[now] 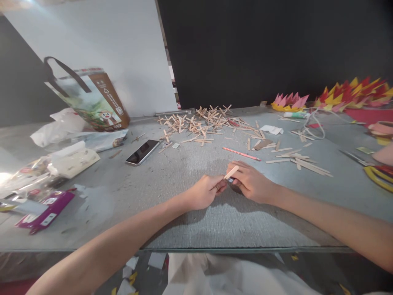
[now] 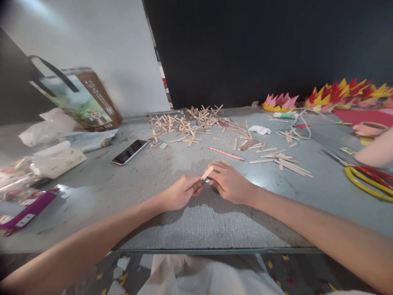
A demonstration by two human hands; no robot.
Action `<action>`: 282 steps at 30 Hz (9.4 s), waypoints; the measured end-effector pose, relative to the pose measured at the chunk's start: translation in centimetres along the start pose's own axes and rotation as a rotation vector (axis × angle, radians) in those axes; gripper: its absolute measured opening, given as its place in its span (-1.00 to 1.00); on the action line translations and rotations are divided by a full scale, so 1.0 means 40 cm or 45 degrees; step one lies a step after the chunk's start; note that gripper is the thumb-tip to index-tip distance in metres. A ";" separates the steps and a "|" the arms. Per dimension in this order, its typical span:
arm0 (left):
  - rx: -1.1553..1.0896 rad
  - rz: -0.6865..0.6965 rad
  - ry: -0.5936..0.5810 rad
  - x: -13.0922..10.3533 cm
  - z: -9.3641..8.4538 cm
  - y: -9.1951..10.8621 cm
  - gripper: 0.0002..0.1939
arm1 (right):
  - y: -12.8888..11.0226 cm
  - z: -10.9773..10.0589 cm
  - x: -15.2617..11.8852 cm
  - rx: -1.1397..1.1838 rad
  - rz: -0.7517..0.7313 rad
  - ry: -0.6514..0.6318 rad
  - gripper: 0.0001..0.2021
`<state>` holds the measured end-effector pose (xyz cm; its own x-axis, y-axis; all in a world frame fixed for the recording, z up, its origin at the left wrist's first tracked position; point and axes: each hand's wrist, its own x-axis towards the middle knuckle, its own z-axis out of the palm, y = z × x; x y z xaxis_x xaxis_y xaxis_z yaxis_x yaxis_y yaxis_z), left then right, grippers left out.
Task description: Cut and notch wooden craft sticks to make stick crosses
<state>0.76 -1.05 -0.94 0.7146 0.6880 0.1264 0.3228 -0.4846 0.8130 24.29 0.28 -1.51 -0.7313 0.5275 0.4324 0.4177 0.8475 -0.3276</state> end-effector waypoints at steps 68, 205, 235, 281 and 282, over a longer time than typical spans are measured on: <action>0.041 0.049 0.035 -0.005 0.016 -0.003 -0.79 | -0.013 0.003 -0.002 -0.178 -0.023 0.048 -0.83; 0.864 -0.488 0.663 0.027 -0.213 -0.134 -0.75 | -0.049 -0.042 0.010 0.125 0.609 0.123 -0.78; 0.931 -0.218 0.516 0.273 -0.284 -0.267 -0.81 | 0.034 -0.097 -0.021 0.002 0.330 -0.288 -0.84; 0.888 0.840 0.662 0.075 -0.061 -0.045 -0.81 | -0.018 -0.091 -0.017 1.027 0.766 0.612 -0.69; 0.884 0.848 0.672 0.075 -0.061 -0.044 -0.82 | -0.016 -0.090 -0.018 1.024 0.767 0.614 -0.69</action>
<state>0.83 3.20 -0.59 0.5731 0.2398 0.7836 0.3682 -0.9296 0.0152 26.48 -0.44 1.42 -0.1679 0.9553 0.2434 0.0346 0.2525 -0.9670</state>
